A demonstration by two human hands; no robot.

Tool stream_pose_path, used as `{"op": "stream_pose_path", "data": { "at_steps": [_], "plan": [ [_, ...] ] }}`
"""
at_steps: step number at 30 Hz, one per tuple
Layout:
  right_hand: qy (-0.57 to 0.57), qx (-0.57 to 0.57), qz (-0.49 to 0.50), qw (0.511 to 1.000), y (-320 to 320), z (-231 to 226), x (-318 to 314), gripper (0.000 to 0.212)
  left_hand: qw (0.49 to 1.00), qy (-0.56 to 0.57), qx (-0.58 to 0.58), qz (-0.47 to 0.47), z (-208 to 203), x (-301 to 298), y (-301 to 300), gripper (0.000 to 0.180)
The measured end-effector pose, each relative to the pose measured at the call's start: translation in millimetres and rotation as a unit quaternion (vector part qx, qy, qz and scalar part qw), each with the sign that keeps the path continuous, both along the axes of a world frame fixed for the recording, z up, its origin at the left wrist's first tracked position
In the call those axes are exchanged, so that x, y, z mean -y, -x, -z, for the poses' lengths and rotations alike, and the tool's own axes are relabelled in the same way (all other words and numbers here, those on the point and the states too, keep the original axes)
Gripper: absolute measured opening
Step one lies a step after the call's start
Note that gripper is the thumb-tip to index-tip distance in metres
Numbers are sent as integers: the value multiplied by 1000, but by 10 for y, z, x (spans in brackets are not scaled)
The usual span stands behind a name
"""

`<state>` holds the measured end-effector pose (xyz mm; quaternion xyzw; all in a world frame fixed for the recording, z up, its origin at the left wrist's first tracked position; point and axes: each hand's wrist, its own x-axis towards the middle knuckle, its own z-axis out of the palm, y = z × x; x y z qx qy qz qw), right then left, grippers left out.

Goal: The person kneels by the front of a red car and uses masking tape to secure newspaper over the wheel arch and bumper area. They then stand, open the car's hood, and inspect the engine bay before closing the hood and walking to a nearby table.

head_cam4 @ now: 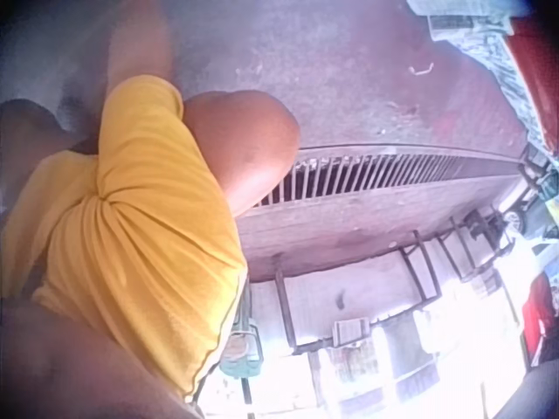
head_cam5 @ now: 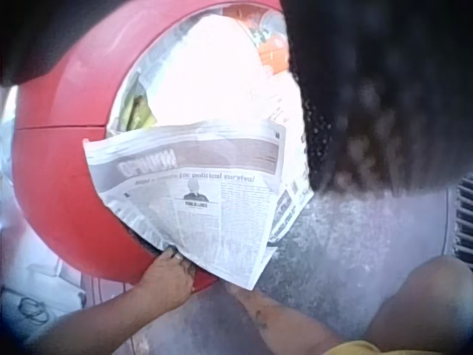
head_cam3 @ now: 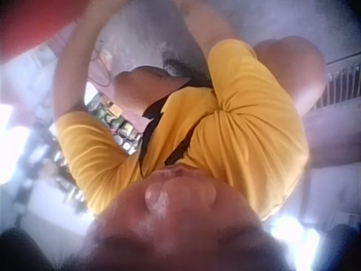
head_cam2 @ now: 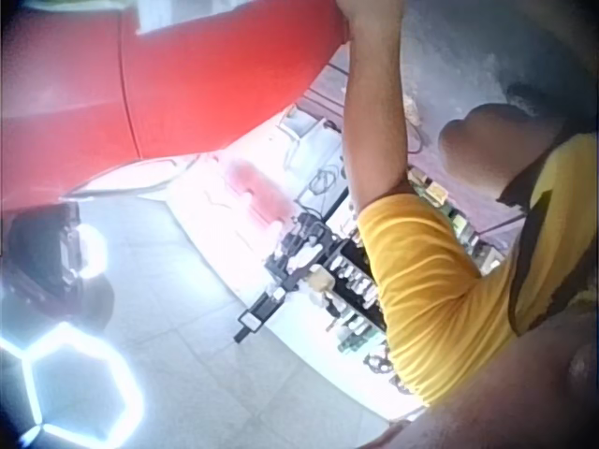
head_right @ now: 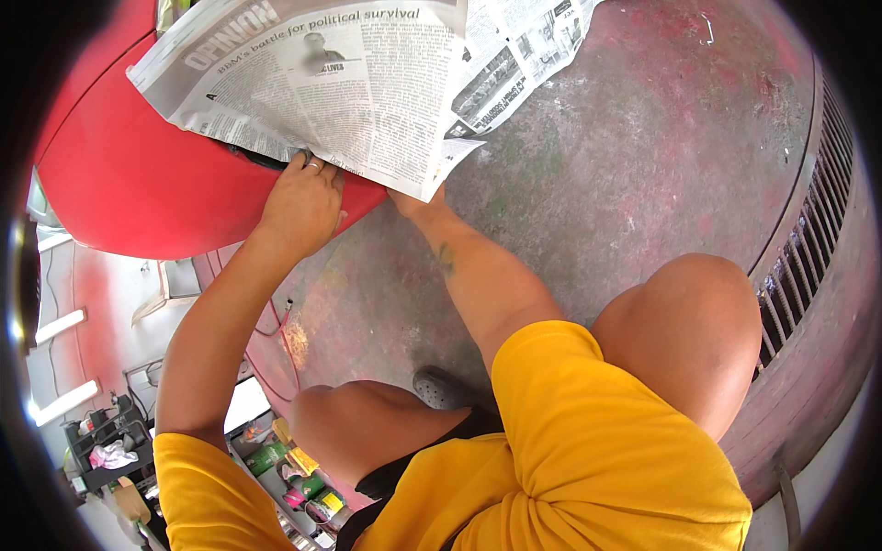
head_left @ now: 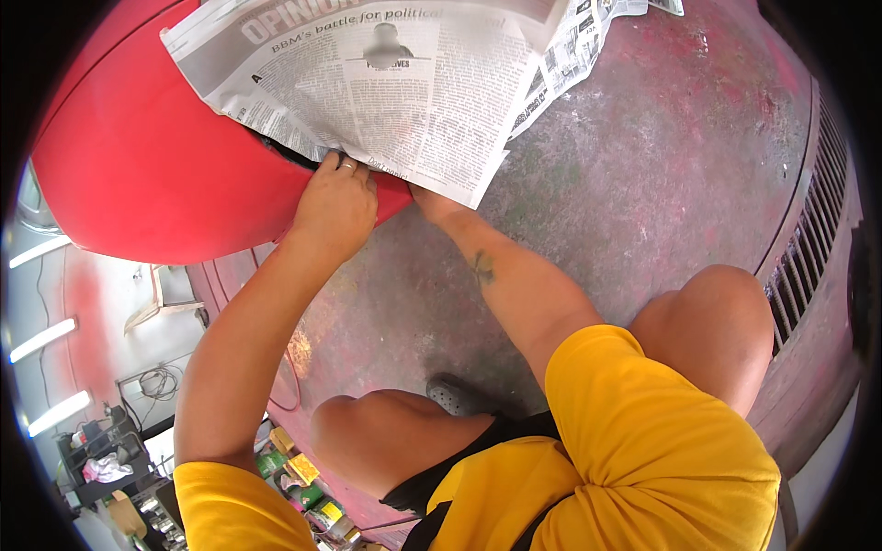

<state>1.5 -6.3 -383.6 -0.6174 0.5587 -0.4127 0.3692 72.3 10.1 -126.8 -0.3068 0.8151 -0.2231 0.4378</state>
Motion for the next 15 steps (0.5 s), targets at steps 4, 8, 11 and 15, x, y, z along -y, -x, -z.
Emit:
{"op": "stream_pose_path", "data": {
  "at_steps": [4, 8, 11, 15],
  "plan": [
    [18, -36, 3, 999, 13, -46, -16, 57, 999, -5, 29, -32, -31, 4, 54, 53],
    [18, -15, 29, 999, -28, 19, 23, 58, 996, -18, 56, -72, -11, 30, 121, 39],
    [0, -6, 23, 1000, -81, 8, 14, 58, 998, -10, 34, -61, -12, 24, 66, 51],
    [24, -21, 24, 999, -173, 210, 52, 59, 997, -20, 23, -78, -10, 41, 104, 47]
  ]
}}
